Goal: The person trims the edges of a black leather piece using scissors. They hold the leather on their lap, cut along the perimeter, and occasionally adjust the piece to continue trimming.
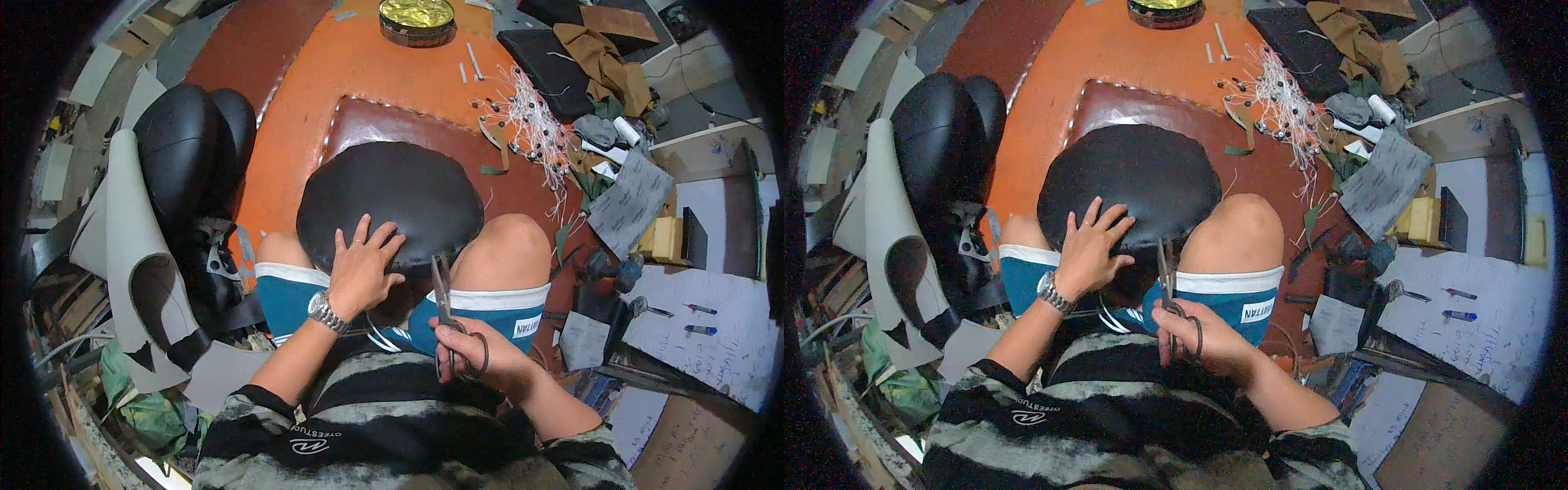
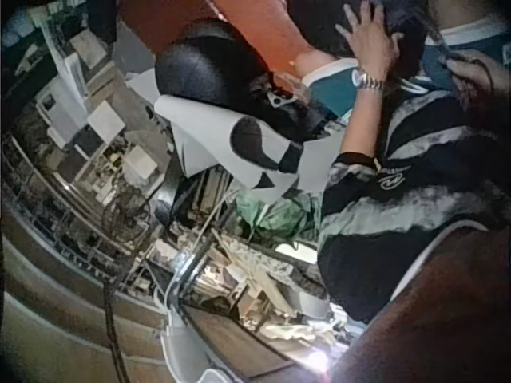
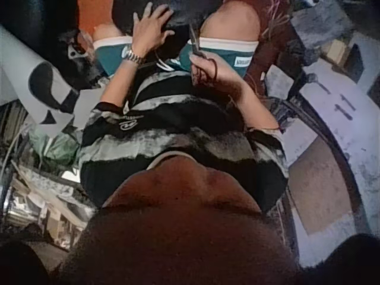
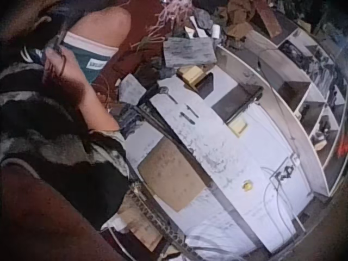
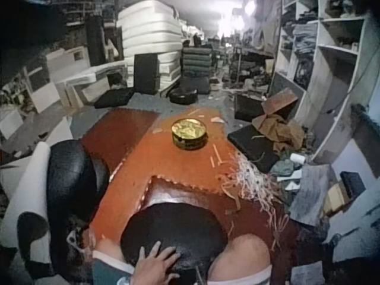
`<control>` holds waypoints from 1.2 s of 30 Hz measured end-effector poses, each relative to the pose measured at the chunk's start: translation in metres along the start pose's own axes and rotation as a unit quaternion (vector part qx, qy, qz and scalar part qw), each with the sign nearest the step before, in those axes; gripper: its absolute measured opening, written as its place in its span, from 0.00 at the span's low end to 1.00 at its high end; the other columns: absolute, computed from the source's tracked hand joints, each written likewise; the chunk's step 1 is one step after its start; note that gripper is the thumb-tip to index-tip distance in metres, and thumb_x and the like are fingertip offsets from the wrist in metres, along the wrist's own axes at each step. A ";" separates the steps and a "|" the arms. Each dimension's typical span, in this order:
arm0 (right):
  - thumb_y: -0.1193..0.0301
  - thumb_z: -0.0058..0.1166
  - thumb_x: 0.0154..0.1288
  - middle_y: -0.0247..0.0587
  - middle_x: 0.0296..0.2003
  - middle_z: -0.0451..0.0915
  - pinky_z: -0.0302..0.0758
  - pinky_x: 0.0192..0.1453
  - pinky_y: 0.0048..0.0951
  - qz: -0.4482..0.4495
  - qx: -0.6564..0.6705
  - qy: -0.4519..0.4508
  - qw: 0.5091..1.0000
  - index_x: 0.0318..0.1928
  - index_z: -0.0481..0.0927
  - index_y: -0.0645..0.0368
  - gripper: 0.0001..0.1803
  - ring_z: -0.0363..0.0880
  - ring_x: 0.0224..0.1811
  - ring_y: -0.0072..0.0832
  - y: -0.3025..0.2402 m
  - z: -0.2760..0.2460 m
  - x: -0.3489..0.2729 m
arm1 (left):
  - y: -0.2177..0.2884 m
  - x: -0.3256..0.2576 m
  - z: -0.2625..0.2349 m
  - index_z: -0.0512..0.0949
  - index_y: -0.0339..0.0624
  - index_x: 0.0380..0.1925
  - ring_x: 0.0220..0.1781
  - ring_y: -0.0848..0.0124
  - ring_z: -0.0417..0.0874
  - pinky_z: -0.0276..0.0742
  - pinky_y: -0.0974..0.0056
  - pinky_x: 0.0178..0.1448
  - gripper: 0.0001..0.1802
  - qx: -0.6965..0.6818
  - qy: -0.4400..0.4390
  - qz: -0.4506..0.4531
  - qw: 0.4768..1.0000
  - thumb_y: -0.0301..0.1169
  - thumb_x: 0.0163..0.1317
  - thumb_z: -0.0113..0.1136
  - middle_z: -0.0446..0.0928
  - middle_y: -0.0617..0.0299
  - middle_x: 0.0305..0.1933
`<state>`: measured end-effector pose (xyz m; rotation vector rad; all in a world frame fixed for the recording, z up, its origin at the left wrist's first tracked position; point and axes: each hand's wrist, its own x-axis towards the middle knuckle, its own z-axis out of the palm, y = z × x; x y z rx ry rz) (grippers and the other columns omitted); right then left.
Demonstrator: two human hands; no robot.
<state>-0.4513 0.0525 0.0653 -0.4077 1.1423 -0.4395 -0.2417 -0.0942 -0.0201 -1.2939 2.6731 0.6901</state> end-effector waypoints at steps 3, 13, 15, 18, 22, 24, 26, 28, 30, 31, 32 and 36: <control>0.43 0.47 0.82 0.37 0.31 0.80 0.73 0.36 0.24 0.033 0.015 -0.023 0.999 0.72 0.65 0.73 0.42 0.82 0.31 0.25 -0.007 0.004 0.007 | -0.008 0.000 -0.006 0.77 0.56 0.72 0.87 0.47 0.56 0.55 0.24 0.81 0.38 -0.030 -0.010 0.011 0.999 0.49 0.61 0.74 0.67 0.64 0.81; 0.38 0.42 0.82 0.38 0.31 0.81 0.75 0.37 0.26 0.032 0.023 -0.028 0.999 0.70 0.68 0.70 0.44 0.83 0.31 0.27 -0.017 0.014 0.006 | -0.023 0.014 -0.015 0.85 0.52 0.60 0.77 0.47 0.73 0.73 0.44 0.76 0.25 -0.065 0.027 0.058 0.996 0.45 0.64 0.72 0.79 0.60 0.72; 0.39 0.42 0.83 0.37 0.31 0.80 0.75 0.38 0.26 0.034 0.001 -0.026 0.999 0.70 0.69 0.70 0.43 0.83 0.31 0.26 -0.019 0.015 0.004 | -0.021 0.019 -0.024 0.85 0.50 0.58 0.72 0.49 0.77 0.77 0.49 0.72 0.24 -0.067 0.023 0.095 0.993 0.42 0.62 0.73 0.82 0.59 0.67; 0.40 0.41 0.83 0.36 0.31 0.80 0.74 0.40 0.25 0.036 -0.036 -0.017 0.999 0.70 0.70 0.69 0.41 0.82 0.32 0.25 -0.021 0.016 0.002 | -0.018 0.027 -0.033 0.85 0.44 0.57 0.64 0.52 0.82 0.82 0.54 0.65 0.23 -0.011 -0.041 0.138 0.990 0.36 0.62 0.71 0.84 0.57 0.60; 0.41 0.42 0.83 0.35 0.32 0.80 0.73 0.40 0.25 0.035 -0.023 -0.001 0.999 0.70 0.70 0.68 0.40 0.81 0.31 0.25 -0.021 0.020 0.002 | -0.010 0.029 -0.022 0.83 0.33 0.56 0.59 0.52 0.86 0.87 0.57 0.59 0.21 0.113 -0.087 0.181 0.973 0.31 0.65 0.63 0.84 0.51 0.57; 0.41 0.42 0.83 0.35 0.31 0.80 0.73 0.39 0.25 0.035 -0.020 0.000 0.999 0.70 0.70 0.68 0.40 0.81 0.31 0.25 -0.021 0.021 0.003 | -0.009 0.025 -0.011 0.82 0.30 0.56 0.57 0.51 0.88 0.88 0.56 0.57 0.21 0.168 -0.041 0.198 0.965 0.30 0.66 0.60 0.84 0.48 0.57; 0.40 0.42 0.83 0.35 0.31 0.80 0.73 0.39 0.24 0.037 -0.019 0.001 0.999 0.70 0.70 0.69 0.41 0.81 0.31 0.25 -0.022 0.022 0.003 | -0.012 0.022 0.000 0.82 0.31 0.56 0.56 0.47 0.89 0.89 0.50 0.56 0.20 0.181 0.015 0.209 0.961 0.32 0.67 0.61 0.85 0.46 0.59; 0.40 0.42 0.83 0.35 0.30 0.80 0.73 0.39 0.24 0.027 -0.028 0.004 0.999 0.70 0.70 0.69 0.41 0.81 0.31 0.24 -0.023 0.023 0.002 | -0.018 0.020 0.008 0.83 0.33 0.55 0.57 0.46 0.89 0.89 0.47 0.56 0.20 0.116 0.074 0.208 0.968 0.34 0.69 0.63 0.85 0.45 0.59; 0.40 0.42 0.83 0.35 0.29 0.79 0.73 0.38 0.24 0.029 -0.030 0.009 0.999 0.70 0.71 0.69 0.41 0.81 0.30 0.24 -0.023 0.025 0.002 | -0.021 0.018 0.016 0.83 0.35 0.55 0.57 0.44 0.89 0.89 0.45 0.56 0.20 0.074 0.106 0.199 0.971 0.36 0.70 0.64 0.86 0.45 0.59; 0.39 0.42 0.82 0.35 0.28 0.79 0.72 0.37 0.24 0.035 -0.031 0.013 0.999 0.69 0.71 0.69 0.41 0.81 0.30 0.24 -0.023 0.026 0.003 | -0.022 0.016 0.019 0.83 0.36 0.55 0.57 0.44 0.89 0.89 0.44 0.57 0.20 0.068 0.111 0.189 0.973 0.38 0.70 0.64 0.86 0.44 0.59; 0.39 0.42 0.82 0.35 0.28 0.79 0.72 0.36 0.24 0.030 -0.031 0.014 0.999 0.69 0.71 0.69 0.42 0.80 0.29 0.24 -0.023 0.026 0.005 | -0.022 0.015 0.023 0.83 0.36 0.55 0.57 0.43 0.89 0.89 0.43 0.57 0.20 0.060 0.127 0.185 0.973 0.39 0.71 0.64 0.86 0.44 0.58; 0.37 0.41 0.82 0.36 0.25 0.78 0.71 0.34 0.23 0.042 -0.029 0.036 0.998 0.69 0.71 0.70 0.44 0.79 0.26 0.24 -0.018 0.031 0.013 | -0.022 0.007 0.033 0.83 0.35 0.56 0.59 0.43 0.88 0.87 0.43 0.61 0.20 0.101 0.166 0.179 0.964 0.38 0.72 0.63 0.86 0.44 0.59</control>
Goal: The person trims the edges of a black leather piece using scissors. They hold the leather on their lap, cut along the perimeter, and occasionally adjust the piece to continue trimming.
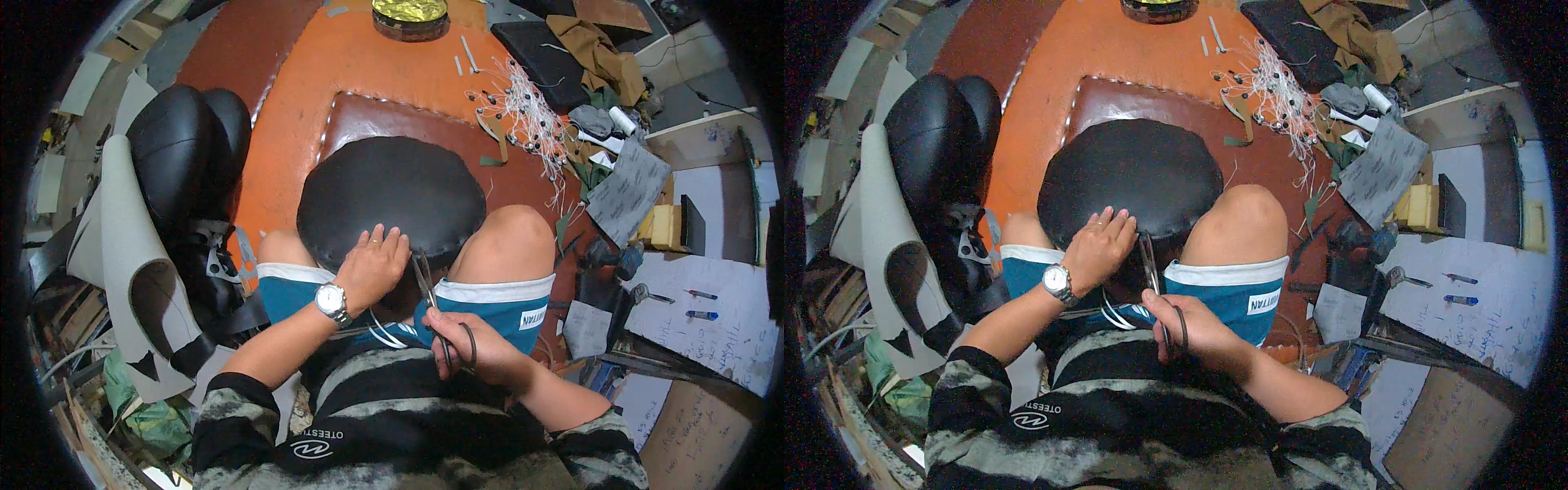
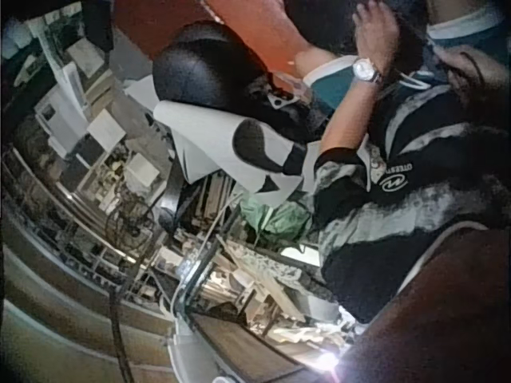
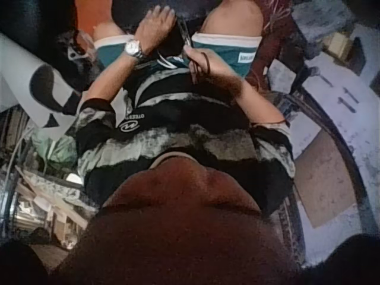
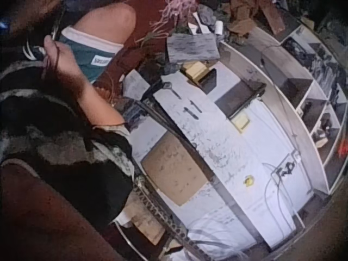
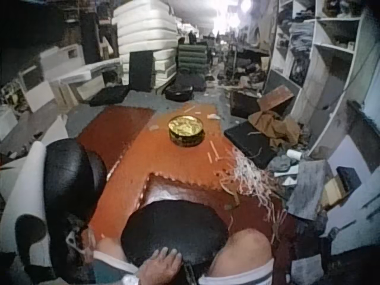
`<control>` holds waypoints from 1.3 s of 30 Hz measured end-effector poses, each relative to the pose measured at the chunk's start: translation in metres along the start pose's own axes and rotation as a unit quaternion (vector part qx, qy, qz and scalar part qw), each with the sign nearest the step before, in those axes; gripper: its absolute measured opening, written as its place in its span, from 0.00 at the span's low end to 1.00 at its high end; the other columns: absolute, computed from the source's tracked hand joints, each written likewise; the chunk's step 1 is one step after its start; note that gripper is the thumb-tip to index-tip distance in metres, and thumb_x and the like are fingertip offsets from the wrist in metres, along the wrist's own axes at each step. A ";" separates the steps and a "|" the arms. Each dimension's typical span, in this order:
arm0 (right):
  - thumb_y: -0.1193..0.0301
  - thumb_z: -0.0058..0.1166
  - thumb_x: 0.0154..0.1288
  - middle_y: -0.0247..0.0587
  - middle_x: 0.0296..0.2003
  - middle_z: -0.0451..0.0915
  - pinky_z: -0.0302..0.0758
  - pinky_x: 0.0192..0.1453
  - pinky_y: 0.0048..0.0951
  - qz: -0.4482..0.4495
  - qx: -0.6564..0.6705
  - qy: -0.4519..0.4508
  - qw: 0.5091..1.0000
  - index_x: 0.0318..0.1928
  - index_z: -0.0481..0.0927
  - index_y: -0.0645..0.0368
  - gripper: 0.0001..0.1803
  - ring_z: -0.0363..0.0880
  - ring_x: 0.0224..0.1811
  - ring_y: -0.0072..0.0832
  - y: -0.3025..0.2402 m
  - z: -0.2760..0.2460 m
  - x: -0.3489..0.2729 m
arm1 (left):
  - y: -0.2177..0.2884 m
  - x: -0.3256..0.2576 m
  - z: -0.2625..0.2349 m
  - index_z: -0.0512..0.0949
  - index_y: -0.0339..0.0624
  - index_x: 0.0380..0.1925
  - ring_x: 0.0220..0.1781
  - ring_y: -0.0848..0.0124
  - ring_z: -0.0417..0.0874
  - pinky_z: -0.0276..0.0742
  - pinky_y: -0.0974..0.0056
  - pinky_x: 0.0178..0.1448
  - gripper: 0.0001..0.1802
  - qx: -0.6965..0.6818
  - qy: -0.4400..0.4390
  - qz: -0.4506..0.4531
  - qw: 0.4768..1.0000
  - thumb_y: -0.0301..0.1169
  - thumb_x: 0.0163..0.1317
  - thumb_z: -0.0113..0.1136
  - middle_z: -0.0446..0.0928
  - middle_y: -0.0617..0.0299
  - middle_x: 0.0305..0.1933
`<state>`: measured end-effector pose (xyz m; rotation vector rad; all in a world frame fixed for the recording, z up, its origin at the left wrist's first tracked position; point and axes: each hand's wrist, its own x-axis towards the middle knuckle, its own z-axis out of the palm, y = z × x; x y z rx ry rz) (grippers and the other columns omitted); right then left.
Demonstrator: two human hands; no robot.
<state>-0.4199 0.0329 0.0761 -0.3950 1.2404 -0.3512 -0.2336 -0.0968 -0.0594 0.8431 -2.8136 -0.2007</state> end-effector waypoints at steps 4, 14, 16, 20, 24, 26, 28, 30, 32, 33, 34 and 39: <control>0.37 0.42 0.82 0.35 0.24 0.78 0.70 0.31 0.24 -0.011 0.014 0.022 1.000 0.68 0.71 0.71 0.44 0.78 0.24 0.24 0.005 0.006 0.002 | 0.003 -0.004 0.003 0.82 0.35 0.58 0.61 0.42 0.87 0.85 0.41 0.63 0.20 0.013 0.004 0.001 1.000 0.37 0.73 0.61 0.84 0.42 0.61; 0.36 0.44 0.81 0.33 0.24 0.77 0.67 0.28 0.23 0.015 0.039 0.021 0.999 0.67 0.72 0.70 0.44 0.77 0.22 0.24 0.006 -0.001 0.005 | 0.010 0.016 -0.022 0.82 0.41 0.60 0.72 0.50 0.76 0.77 0.43 0.70 0.21 -0.064 -0.090 -0.081 0.991 0.38 0.71 0.63 0.79 0.56 0.65; 0.35 0.44 0.80 0.34 0.24 0.77 0.67 0.27 0.24 0.015 0.040 0.022 0.999 0.66 0.73 0.70 0.44 0.77 0.21 0.24 0.008 0.000 0.007 | 0.007 0.018 -0.026 0.83 0.44 0.61 0.74 0.52 0.73 0.74 0.43 0.70 0.21 -0.064 -0.097 -0.092 0.989 0.39 0.71 0.64 0.78 0.58 0.65; 0.34 0.45 0.79 0.35 0.23 0.77 0.68 0.26 0.25 0.003 0.027 0.020 0.999 0.64 0.73 0.69 0.44 0.77 0.21 0.24 0.008 0.003 0.010 | 0.000 0.018 -0.031 0.85 0.48 0.60 0.74 0.51 0.73 0.74 0.41 0.67 0.20 -0.085 -0.093 -0.090 0.988 0.40 0.71 0.64 0.79 0.60 0.64; 0.33 0.45 0.79 0.37 0.25 0.77 0.69 0.25 0.26 -0.003 0.039 0.011 0.999 0.62 0.74 0.68 0.44 0.78 0.21 0.25 0.006 0.005 0.012 | -0.006 0.022 -0.037 0.86 0.47 0.58 0.73 0.50 0.75 0.74 0.42 0.69 0.20 -0.114 -0.131 -0.088 0.981 0.41 0.71 0.65 0.80 0.59 0.63; 0.33 0.44 0.79 0.37 0.26 0.78 0.69 0.25 0.25 -0.003 0.052 0.014 0.999 0.62 0.74 0.68 0.44 0.79 0.21 0.26 0.006 0.005 0.011 | -0.008 0.027 -0.040 0.86 0.47 0.58 0.71 0.49 0.77 0.77 0.42 0.66 0.20 -0.106 -0.146 -0.076 0.981 0.42 0.70 0.65 0.81 0.59 0.63; 0.33 0.44 0.79 0.38 0.27 0.78 0.69 0.25 0.25 -0.002 0.050 0.021 0.999 0.62 0.74 0.68 0.44 0.79 0.21 0.26 0.005 0.006 0.010 | -0.010 0.031 -0.041 0.86 0.46 0.58 0.70 0.47 0.79 0.80 0.42 0.65 0.20 -0.103 -0.162 -0.067 0.979 0.41 0.70 0.65 0.82 0.58 0.62; 0.33 0.44 0.79 0.38 0.28 0.78 0.69 0.25 0.24 0.001 0.051 0.023 0.998 0.62 0.74 0.69 0.44 0.79 0.21 0.26 0.004 0.006 0.009 | -0.011 0.033 -0.039 0.86 0.46 0.58 0.68 0.46 0.81 0.82 0.41 0.63 0.20 -0.102 -0.182 -0.063 0.976 0.41 0.70 0.65 0.83 0.57 0.60; 0.33 0.44 0.79 0.38 0.27 0.78 0.69 0.25 0.24 -0.001 0.054 0.028 0.998 0.63 0.73 0.69 0.45 0.79 0.21 0.26 0.002 0.007 0.009 | -0.010 0.030 -0.035 0.86 0.46 0.57 0.68 0.45 0.82 0.81 0.39 0.65 0.20 -0.094 -0.178 -0.067 0.977 0.41 0.69 0.65 0.83 0.56 0.60; 0.33 0.44 0.79 0.38 0.27 0.78 0.69 0.25 0.24 -0.003 0.053 0.032 0.998 0.60 0.74 0.69 0.44 0.79 0.21 0.26 0.001 0.008 0.009 | -0.009 0.028 -0.032 0.86 0.45 0.57 0.68 0.45 0.82 0.81 0.38 0.66 0.20 -0.090 -0.155 -0.064 0.982 0.41 0.69 0.65 0.84 0.55 0.61; 0.33 0.44 0.79 0.38 0.26 0.78 0.69 0.25 0.24 -0.004 0.053 0.035 0.998 0.57 0.76 0.68 0.43 0.79 0.21 0.26 0.000 0.009 0.008 | -0.008 0.024 -0.028 0.86 0.45 0.56 0.69 0.45 0.81 0.81 0.37 0.67 0.20 -0.089 -0.140 -0.068 0.984 0.41 0.69 0.65 0.84 0.55 0.62; 0.33 0.45 0.78 0.37 0.21 0.77 0.69 0.26 0.26 -0.006 0.013 0.051 0.999 0.37 0.79 0.62 0.39 0.78 0.21 0.26 -0.005 0.013 0.005 | -0.001 0.004 -0.007 0.86 0.43 0.53 0.71 0.43 0.80 0.77 0.32 0.70 0.17 -0.078 -0.027 -0.069 0.994 0.39 0.69 0.66 0.83 0.52 0.66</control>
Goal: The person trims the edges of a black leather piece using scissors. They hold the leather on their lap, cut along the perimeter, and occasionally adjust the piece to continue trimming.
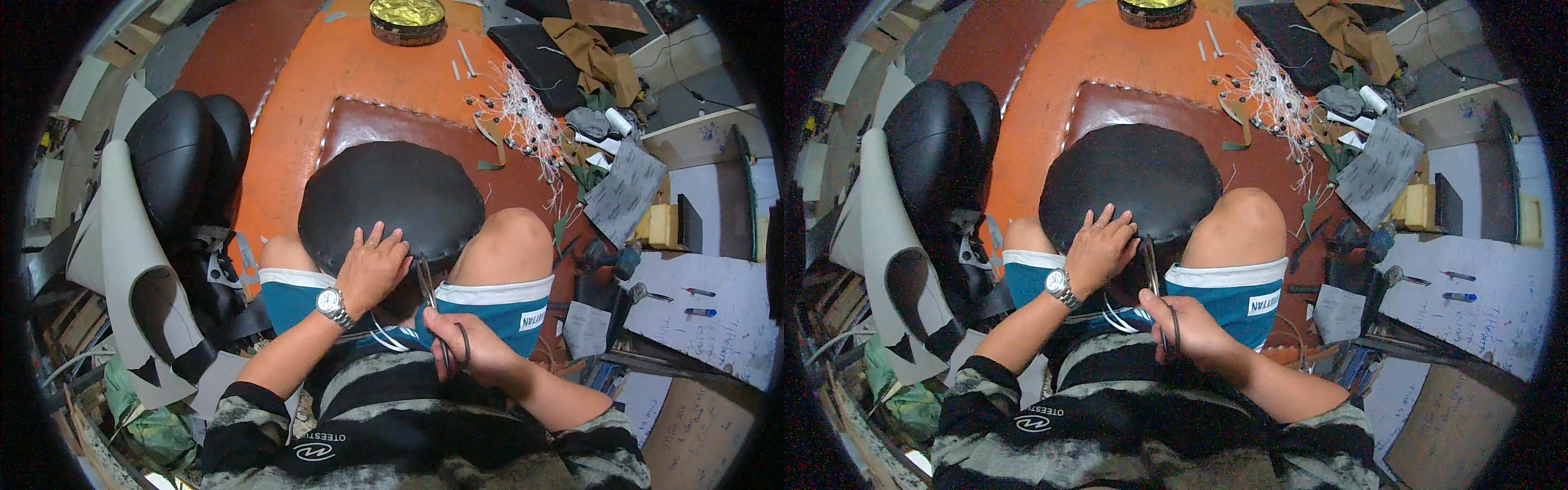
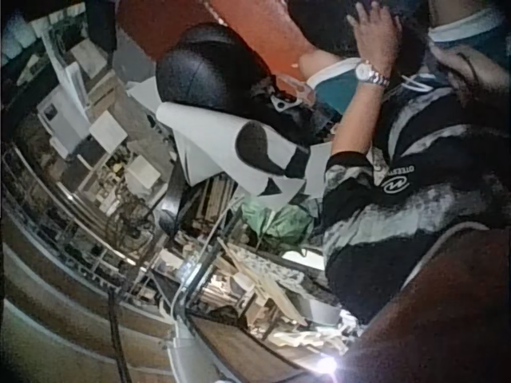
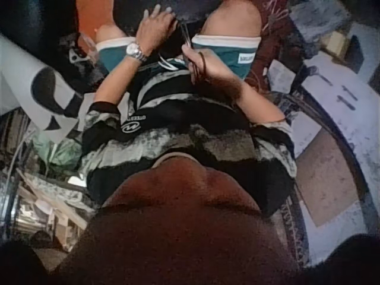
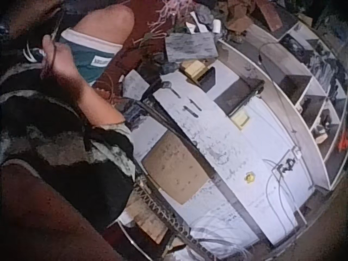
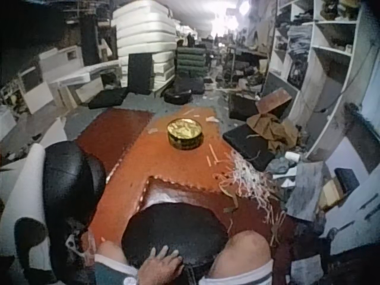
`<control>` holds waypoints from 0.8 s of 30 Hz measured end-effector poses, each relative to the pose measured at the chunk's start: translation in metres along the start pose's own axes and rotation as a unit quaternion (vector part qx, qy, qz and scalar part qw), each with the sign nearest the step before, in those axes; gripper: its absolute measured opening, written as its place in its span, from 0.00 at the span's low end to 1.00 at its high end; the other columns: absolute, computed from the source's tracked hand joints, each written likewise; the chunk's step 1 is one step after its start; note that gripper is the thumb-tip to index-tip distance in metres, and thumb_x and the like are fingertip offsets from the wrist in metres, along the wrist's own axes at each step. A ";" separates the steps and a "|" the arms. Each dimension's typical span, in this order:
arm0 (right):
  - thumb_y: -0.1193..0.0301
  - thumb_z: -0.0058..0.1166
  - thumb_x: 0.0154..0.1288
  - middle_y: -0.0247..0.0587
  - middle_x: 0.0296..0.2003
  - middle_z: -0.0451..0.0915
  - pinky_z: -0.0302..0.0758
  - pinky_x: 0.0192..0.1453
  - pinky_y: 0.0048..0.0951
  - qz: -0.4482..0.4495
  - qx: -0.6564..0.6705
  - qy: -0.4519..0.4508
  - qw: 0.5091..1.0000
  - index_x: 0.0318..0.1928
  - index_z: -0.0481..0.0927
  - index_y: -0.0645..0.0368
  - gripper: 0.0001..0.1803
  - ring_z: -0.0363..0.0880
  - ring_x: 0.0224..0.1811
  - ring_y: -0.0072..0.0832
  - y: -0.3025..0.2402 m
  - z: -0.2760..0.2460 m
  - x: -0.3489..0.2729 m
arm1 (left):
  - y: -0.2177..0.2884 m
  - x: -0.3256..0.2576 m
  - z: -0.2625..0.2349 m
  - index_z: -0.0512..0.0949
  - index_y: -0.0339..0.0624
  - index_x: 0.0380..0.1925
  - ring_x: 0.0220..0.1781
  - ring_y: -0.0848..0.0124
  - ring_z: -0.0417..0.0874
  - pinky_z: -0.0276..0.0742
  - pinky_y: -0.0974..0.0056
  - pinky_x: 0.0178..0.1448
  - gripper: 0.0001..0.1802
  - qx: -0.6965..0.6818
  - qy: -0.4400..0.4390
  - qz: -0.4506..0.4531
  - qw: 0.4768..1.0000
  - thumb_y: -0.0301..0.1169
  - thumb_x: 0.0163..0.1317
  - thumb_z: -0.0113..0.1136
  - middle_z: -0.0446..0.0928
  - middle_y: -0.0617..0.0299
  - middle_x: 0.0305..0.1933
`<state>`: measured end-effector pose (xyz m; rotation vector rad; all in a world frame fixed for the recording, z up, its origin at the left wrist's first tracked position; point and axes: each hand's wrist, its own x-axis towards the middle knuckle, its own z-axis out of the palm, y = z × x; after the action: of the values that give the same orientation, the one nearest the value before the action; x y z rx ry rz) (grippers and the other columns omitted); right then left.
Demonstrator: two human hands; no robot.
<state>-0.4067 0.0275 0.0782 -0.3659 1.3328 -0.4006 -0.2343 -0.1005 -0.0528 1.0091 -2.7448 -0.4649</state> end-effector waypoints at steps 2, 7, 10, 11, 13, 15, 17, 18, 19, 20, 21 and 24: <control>0.33 0.45 0.78 0.37 0.20 0.76 0.69 0.27 0.26 0.006 0.012 -0.001 1.000 0.31 0.77 0.59 0.38 0.78 0.21 0.26 -0.002 -0.001 -0.001 | 0.001 -0.004 0.007 0.86 0.43 0.52 0.70 0.43 0.81 0.76 0.31 0.70 0.16 0.011 0.031 0.011 0.999 0.38 0.69 0.67 0.83 0.51 0.65; 0.34 0.46 0.78 0.36 0.20 0.76 0.70 0.27 0.26 0.006 0.006 0.010 1.000 0.32 0.78 0.59 0.38 0.77 0.20 0.26 -0.005 -0.001 -0.001 | 0.000 -0.006 0.012 0.86 0.43 0.52 0.68 0.42 0.82 0.74 0.30 0.70 0.15 0.009 0.063 0.027 0.998 0.38 0.69 0.67 0.84 0.50 0.65; 0.34 0.47 0.78 0.36 0.20 0.75 0.71 0.27 0.26 0.005 0.024 0.016 1.000 0.33 0.78 0.59 0.37 0.77 0.20 0.26 -0.003 0.001 0.003 | -0.001 -0.007 0.011 0.86 0.43 0.52 0.68 0.42 0.82 0.74 0.31 0.70 0.16 0.004 0.074 0.032 0.997 0.37 0.69 0.68 0.84 0.50 0.64; 0.34 0.47 0.78 0.36 0.20 0.75 0.71 0.27 0.27 0.008 0.034 0.017 0.999 0.33 0.78 0.59 0.37 0.77 0.20 0.26 -0.002 0.002 0.004 | -0.001 -0.007 0.011 0.86 0.43 0.52 0.68 0.43 0.82 0.74 0.31 0.70 0.16 0.002 0.078 0.033 0.996 0.37 0.69 0.68 0.85 0.50 0.63; 0.36 0.47 0.79 0.36 0.20 0.75 0.72 0.25 0.28 0.001 0.014 0.024 1.000 0.34 0.79 0.60 0.36 0.77 0.19 0.26 0.001 0.004 0.008 | 0.000 -0.007 0.011 0.86 0.43 0.52 0.68 0.43 0.83 0.74 0.31 0.70 0.16 0.003 0.080 0.034 0.996 0.37 0.69 0.68 0.85 0.50 0.63; 0.37 0.48 0.79 0.36 0.20 0.75 0.72 0.23 0.30 -0.013 -0.001 0.039 0.999 0.34 0.78 0.61 0.35 0.77 0.18 0.27 0.004 0.007 0.012 | 0.000 -0.008 0.012 0.86 0.42 0.52 0.68 0.43 0.83 0.74 0.31 0.70 0.16 0.009 0.080 0.033 0.996 0.37 0.68 0.69 0.85 0.51 0.62; 0.39 0.51 0.78 0.36 0.20 0.74 0.73 0.21 0.32 -0.023 -0.013 0.063 0.998 0.32 0.77 0.61 0.35 0.78 0.16 0.28 0.007 0.012 0.017 | 0.000 -0.008 0.013 0.86 0.42 0.52 0.68 0.43 0.83 0.74 0.31 0.70 0.16 0.009 0.083 0.032 0.996 0.37 0.68 0.69 0.85 0.50 0.63; 0.39 0.52 0.78 0.36 0.19 0.74 0.73 0.20 0.32 -0.040 -0.025 0.070 0.996 0.32 0.77 0.62 0.35 0.77 0.15 0.28 0.007 0.012 0.020 | 0.000 -0.008 0.014 0.86 0.42 0.52 0.68 0.43 0.83 0.74 0.31 0.70 0.16 0.008 0.084 0.030 0.996 0.37 0.68 0.69 0.85 0.50 0.63; 0.40 0.52 0.78 0.36 0.19 0.74 0.72 0.19 0.32 -0.045 -0.039 0.077 0.995 0.32 0.77 0.63 0.35 0.77 0.15 0.27 0.008 0.013 0.022 | 0.000 -0.008 0.015 0.86 0.41 0.52 0.68 0.43 0.83 0.74 0.31 0.70 0.16 0.009 0.085 0.030 0.996 0.36 0.69 0.68 0.85 0.50 0.63; 0.40 0.52 0.79 0.36 0.18 0.74 0.72 0.19 0.32 -0.034 -0.053 0.091 0.994 0.32 0.77 0.63 0.35 0.77 0.14 0.27 0.008 0.013 0.024 | 0.000 -0.009 0.015 0.86 0.41 0.52 0.68 0.43 0.82 0.74 0.31 0.70 0.16 0.008 0.084 0.029 0.996 0.36 0.69 0.68 0.85 0.50 0.63; 0.41 0.51 0.80 0.36 0.18 0.74 0.72 0.19 0.31 -0.044 -0.061 0.090 0.993 0.31 0.77 0.63 0.34 0.77 0.14 0.27 0.008 0.014 0.025 | 0.000 -0.009 0.016 0.85 0.41 0.52 0.68 0.43 0.82 0.74 0.31 0.71 0.16 0.008 0.083 0.027 0.996 0.36 0.69 0.68 0.85 0.50 0.63; 0.43 0.49 0.81 0.37 0.18 0.75 0.72 0.20 0.31 -0.040 -0.076 0.102 0.991 0.31 0.78 0.64 0.34 0.77 0.15 0.27 0.007 0.013 0.031 | 0.001 -0.010 0.017 0.85 0.41 0.52 0.69 0.44 0.82 0.74 0.31 0.71 0.16 0.013 0.076 0.025 0.997 0.35 0.69 0.68 0.85 0.50 0.63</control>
<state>-0.3879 0.0186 0.0506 -0.5176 1.5566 -0.4131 -0.2316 -0.0895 -0.0690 0.9375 -2.6394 -0.3314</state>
